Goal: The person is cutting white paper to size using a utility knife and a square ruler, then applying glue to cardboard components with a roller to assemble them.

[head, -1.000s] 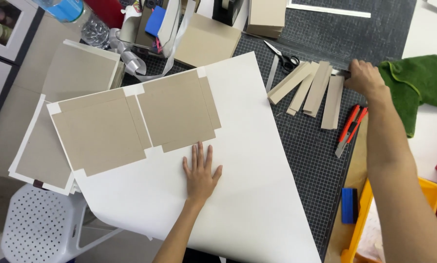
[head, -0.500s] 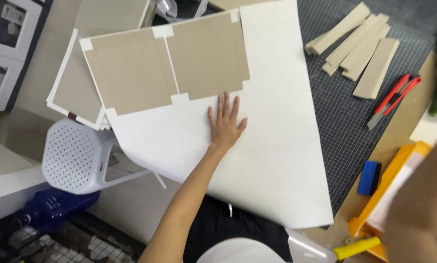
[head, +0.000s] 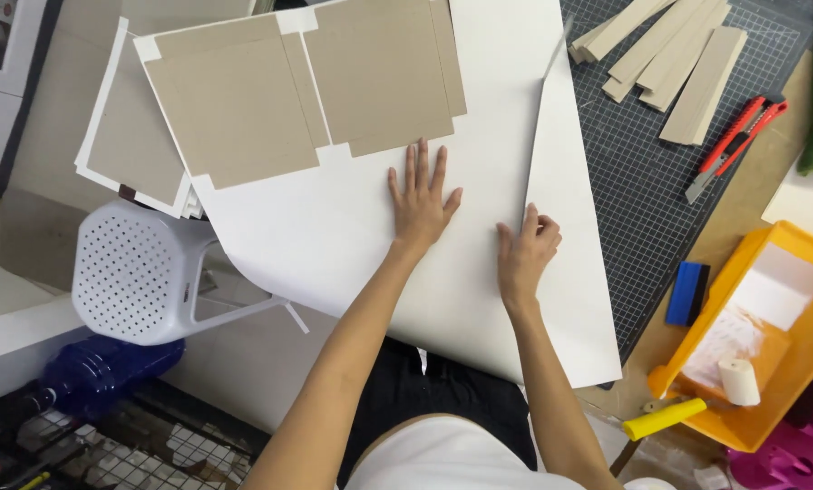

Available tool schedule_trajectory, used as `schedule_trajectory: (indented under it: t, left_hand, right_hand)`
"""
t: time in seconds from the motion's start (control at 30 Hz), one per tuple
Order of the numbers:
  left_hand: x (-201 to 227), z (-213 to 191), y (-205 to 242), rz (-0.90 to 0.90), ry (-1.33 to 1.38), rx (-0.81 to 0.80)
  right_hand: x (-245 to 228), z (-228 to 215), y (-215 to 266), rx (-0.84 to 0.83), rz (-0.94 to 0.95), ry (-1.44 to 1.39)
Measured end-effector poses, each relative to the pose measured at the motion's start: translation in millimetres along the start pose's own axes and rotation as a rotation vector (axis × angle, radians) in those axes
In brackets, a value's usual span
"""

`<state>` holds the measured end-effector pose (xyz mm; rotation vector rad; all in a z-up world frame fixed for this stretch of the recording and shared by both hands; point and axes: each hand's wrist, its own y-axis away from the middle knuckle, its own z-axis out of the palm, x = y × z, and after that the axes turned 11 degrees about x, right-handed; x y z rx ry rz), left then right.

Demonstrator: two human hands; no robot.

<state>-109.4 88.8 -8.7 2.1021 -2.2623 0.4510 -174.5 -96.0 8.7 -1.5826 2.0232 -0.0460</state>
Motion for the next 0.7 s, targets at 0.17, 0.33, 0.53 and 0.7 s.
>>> schedule_trajectory:
  t: [0.17,0.33,0.53,0.7]
  left_hand:
    - [-3,2,1,-0.005,0.024,0.044]
    - [-6,6,5,-0.013,0.080,0.109]
    - [-12,27,10,0.114,0.182,0.305]
    - [-13,35,12,0.230,0.184,0.332]
  right_hand:
    - [13,-1,-7,-0.042,-0.011,-0.081]
    - [29,-32,15,-0.017,0.052,-0.257]
    - [18,-28,41,-0.065,0.054,-0.378]
    - [-4,-23,44,-0.137,0.047,-0.375]
